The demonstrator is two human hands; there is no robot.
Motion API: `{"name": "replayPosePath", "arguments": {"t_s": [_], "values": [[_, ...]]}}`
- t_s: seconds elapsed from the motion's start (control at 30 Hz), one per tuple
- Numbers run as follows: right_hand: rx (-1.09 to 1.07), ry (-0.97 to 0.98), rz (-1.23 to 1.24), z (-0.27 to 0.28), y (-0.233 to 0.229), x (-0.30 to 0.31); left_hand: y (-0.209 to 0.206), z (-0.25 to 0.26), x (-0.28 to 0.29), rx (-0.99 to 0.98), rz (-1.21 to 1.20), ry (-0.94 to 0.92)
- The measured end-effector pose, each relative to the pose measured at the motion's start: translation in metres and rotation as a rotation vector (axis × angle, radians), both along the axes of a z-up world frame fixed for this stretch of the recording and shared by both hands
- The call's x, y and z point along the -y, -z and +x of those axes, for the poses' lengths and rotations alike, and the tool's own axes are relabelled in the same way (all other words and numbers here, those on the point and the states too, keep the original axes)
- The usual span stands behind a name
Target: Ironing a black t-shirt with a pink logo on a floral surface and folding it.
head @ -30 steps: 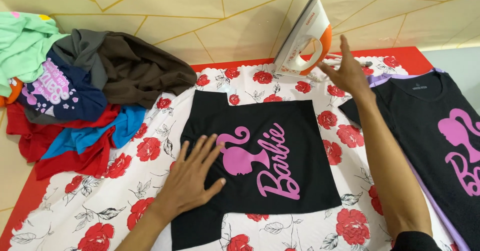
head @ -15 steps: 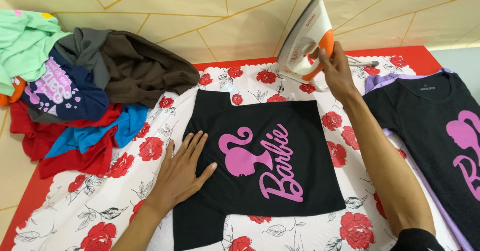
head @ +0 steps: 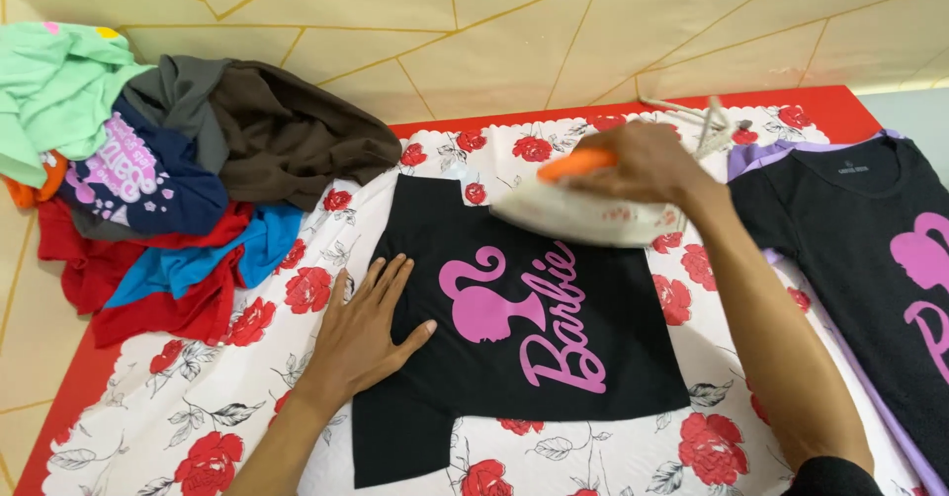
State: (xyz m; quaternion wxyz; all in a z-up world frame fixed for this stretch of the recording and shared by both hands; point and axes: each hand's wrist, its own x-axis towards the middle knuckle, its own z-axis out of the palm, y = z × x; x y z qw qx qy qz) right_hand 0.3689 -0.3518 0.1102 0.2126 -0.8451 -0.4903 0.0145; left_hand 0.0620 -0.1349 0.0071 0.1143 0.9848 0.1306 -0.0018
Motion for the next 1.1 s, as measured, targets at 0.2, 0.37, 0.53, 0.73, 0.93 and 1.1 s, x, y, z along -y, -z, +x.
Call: {"name": "replayPosePath", "arguments": {"t_s": [0.2,0.37,0.53,0.73,0.93,1.1], "values": [[0.076,0.068,-0.464,-0.007,0.018,-0.016,0.004,0.000,-0.001,-0.019,0.009,-0.014],[0.264,0.107,-0.292,0.020,0.055,-0.022,0.006,0.000,0.000,-0.002,0.007,-0.049],[0.149,0.043,-0.416,0.011,0.033,-0.017,0.008,0.001,-0.001,0.012,0.012,-0.062],[0.237,0.115,-0.275,0.010,0.047,-0.022,0.008,-0.001,0.000,0.018,0.001,-0.065],[0.095,0.091,-0.407,0.005,0.024,-0.016,0.006,-0.001,-0.002,0.016,-0.010,-0.062],[0.182,0.157,-0.297,0.021,0.035,-0.013,0.004,-0.001,-0.002,0.036,-0.009,-0.058]]}}
